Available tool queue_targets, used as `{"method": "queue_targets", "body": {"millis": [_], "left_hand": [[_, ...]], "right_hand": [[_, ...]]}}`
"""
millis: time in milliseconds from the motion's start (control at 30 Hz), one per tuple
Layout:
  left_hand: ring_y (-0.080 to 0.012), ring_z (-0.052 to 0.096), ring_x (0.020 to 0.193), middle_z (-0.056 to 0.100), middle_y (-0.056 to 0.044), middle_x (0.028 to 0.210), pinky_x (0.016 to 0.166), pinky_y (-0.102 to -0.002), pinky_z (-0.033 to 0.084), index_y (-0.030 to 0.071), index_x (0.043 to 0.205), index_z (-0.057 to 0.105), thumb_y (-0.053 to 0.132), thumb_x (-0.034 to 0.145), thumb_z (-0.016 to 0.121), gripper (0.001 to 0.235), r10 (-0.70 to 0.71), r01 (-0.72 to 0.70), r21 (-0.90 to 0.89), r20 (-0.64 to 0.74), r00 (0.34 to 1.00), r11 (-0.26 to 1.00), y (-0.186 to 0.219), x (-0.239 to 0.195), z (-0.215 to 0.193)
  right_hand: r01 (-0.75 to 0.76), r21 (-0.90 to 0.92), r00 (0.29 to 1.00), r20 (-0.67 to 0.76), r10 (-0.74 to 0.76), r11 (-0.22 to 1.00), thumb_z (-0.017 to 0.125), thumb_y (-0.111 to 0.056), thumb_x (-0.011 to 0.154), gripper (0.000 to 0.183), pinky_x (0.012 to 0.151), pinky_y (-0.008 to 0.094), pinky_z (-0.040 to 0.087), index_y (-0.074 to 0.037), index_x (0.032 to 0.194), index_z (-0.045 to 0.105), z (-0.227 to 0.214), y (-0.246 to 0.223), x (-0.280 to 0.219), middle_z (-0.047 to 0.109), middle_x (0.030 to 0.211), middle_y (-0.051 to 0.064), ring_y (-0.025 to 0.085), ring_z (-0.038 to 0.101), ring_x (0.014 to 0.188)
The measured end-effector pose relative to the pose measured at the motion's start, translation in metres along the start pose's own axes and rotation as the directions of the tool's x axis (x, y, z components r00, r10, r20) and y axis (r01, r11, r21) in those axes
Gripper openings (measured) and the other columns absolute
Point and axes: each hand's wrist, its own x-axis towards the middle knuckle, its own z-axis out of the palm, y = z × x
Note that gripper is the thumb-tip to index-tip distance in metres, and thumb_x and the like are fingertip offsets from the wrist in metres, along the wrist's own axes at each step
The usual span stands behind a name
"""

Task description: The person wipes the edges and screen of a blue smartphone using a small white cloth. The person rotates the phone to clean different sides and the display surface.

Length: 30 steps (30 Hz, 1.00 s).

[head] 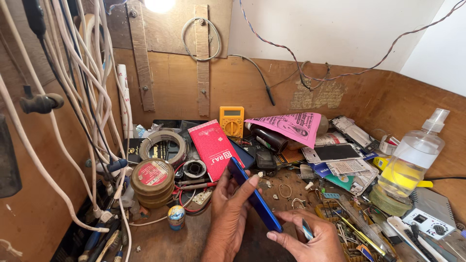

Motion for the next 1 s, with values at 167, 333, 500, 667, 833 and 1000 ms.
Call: {"method": "queue_targets", "body": {"millis": [167, 333, 500, 667, 833, 1000], "left_hand": [[-0.0177, 0.063, 0.105, 0.067, -0.005, 0.113, 0.089, -0.038, 0.052, 0.008, 0.134, 0.056, 0.01, 0.075, 0.082, 0.065, -0.034, 0.034, 0.0, -0.022, 0.999, 0.999, 0.005, -0.004, 0.007], [-0.0141, 0.064, 0.103, 0.067, 0.005, 0.113, 0.083, -0.04, 0.055, 0.03, 0.139, 0.047, 0.03, 0.072, 0.078, 0.074, -0.143, 0.147, 0.007, -0.183, 0.973, 0.989, 0.01, -0.006, 0.01], [-0.0156, 0.055, 0.075, 0.052, -0.002, 0.09, 0.063, -0.036, 0.05, 0.014, 0.135, 0.05, 0.062, 0.089, 0.065, 0.068, -0.134, 0.132, -0.024, -0.219, 0.966, 0.991, 0.005, 0.001, 0.006], [-0.0114, 0.053, 0.064, 0.051, 0.0, 0.082, 0.056, -0.032, 0.049, 0.024, 0.131, 0.055, 0.069, 0.083, 0.054, 0.066, -0.183, 0.176, -0.052, -0.228, 0.956, 0.983, 0.004, 0.0, 0.0], [-0.0119, 0.054, 0.064, 0.051, 0.0, 0.081, 0.056, -0.033, 0.05, 0.021, 0.13, 0.055, 0.069, 0.084, 0.053, 0.066, -0.183, 0.172, -0.066, -0.232, 0.955, 0.983, 0.004, 0.001, 0.0], [-0.0108, 0.055, 0.064, 0.052, 0.001, 0.081, 0.058, -0.033, 0.051, 0.023, 0.134, 0.056, 0.068, 0.085, 0.053, 0.067, -0.181, 0.174, -0.051, -0.218, 0.959, 0.983, 0.0, 0.002, -0.004]], "right_hand": [[0.236, 0.042, 0.972, 0.012, -0.236, 0.971, 0.099, -0.016, 0.064, 0.045, 0.069, 0.023, 0.053, -0.005, 0.105, 0.083, 0.0, 0.013, 0.003, 0.075, 0.089, 0.004, 0.009, 0.069, 0.076], [0.152, 0.281, 0.981, 0.074, -0.179, 0.948, 0.065, -0.048, 0.09, 0.059, 0.056, 0.023, 0.045, -0.001, 0.124, 0.077, -0.01, 0.008, 0.003, 0.07, 0.082, 0.005, 0.006, 0.056, 0.064], [-0.35, 0.185, 0.924, 0.226, 0.307, 0.918, 0.014, -0.08, 0.089, 0.099, 0.039, 0.03, 0.025, -0.006, 0.125, 0.069, -0.023, -0.025, 0.01, 0.052, 0.07, 0.002, 0.012, 0.03, 0.046], [-0.35, 0.184, 0.912, 0.291, 0.289, 0.919, 0.04, -0.065, 0.098, 0.068, 0.042, 0.027, 0.025, -0.009, 0.12, 0.073, -0.015, -0.05, 0.014, 0.057, 0.07, 0.002, 0.009, 0.034, 0.049], [-0.256, 0.173, 0.941, 0.271, 0.204, 0.951, 0.057, -0.048, 0.095, 0.045, 0.044, 0.025, 0.034, -0.011, 0.114, 0.075, -0.008, -0.055, 0.017, 0.061, 0.071, 0.0, 0.008, 0.044, 0.052], [-0.281, 0.174, 0.948, 0.204, 0.245, 0.944, 0.07, -0.039, 0.093, 0.035, 0.049, 0.025, 0.042, -0.011, 0.113, 0.079, -0.001, -0.057, 0.019, 0.068, 0.073, 0.001, 0.01, 0.051, 0.054]]}}
